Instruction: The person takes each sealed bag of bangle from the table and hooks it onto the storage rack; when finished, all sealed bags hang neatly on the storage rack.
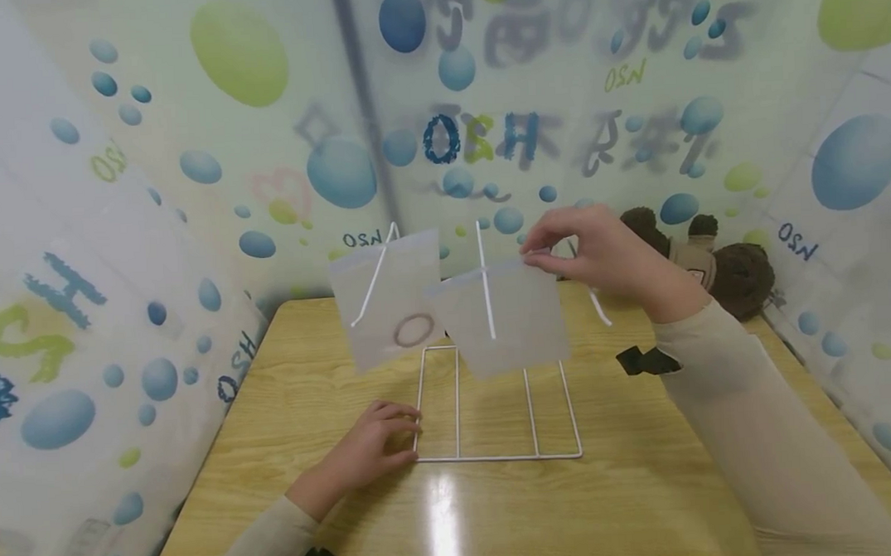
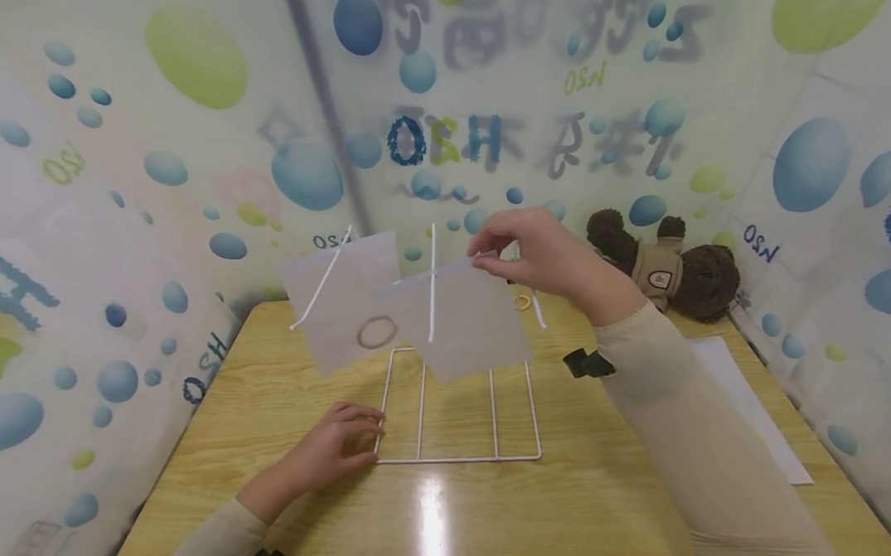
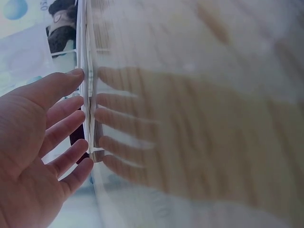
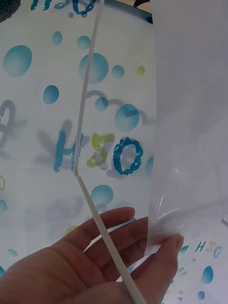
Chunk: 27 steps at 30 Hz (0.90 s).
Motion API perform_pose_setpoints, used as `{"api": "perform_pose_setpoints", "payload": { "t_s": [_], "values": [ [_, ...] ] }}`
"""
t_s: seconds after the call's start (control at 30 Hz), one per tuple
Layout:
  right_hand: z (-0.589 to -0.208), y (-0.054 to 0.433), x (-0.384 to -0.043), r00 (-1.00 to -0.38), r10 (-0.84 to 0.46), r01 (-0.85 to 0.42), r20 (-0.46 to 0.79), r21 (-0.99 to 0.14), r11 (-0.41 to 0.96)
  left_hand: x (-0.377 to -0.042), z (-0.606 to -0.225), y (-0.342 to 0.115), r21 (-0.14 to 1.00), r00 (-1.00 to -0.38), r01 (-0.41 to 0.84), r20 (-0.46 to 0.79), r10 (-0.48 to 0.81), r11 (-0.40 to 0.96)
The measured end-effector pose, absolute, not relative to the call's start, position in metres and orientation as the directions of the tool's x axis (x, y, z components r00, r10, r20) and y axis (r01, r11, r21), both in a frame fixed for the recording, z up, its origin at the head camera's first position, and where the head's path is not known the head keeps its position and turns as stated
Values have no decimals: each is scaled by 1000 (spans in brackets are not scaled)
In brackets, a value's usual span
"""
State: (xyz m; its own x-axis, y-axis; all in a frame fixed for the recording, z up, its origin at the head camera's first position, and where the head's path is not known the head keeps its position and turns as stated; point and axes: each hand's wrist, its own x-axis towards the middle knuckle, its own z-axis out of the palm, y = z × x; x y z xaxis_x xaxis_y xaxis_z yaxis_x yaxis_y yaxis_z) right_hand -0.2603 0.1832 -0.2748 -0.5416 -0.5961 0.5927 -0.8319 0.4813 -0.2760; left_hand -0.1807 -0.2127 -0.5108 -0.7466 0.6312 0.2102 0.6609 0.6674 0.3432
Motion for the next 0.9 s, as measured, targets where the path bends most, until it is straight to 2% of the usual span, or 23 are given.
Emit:
{"api": "perform_pose_setpoints", "payload": {
  "t_s": [0.17,0.43,0.57,0.77,0.9],
  "values": [
    [-278,191,-261,-545,-566,-825,619,-278,492,-181,-514,-214,324,-730,682,238,641,656],
    [-287,226,-255,-559,-476,-785,679,-249,567,-181,-512,-214,339,-743,665,211,635,665],
    [-298,252,-251,-622,-440,-721,648,-255,644,-180,-512,-214,341,-744,664,209,635,666],
    [-323,294,-246,-752,-386,-573,534,-240,784,-180,-511,-213,335,-743,665,209,636,667],
    [-342,324,-244,-783,-375,-531,496,-220,818,-180,-511,-212,337,-754,651,187,629,680]
  ]
}}
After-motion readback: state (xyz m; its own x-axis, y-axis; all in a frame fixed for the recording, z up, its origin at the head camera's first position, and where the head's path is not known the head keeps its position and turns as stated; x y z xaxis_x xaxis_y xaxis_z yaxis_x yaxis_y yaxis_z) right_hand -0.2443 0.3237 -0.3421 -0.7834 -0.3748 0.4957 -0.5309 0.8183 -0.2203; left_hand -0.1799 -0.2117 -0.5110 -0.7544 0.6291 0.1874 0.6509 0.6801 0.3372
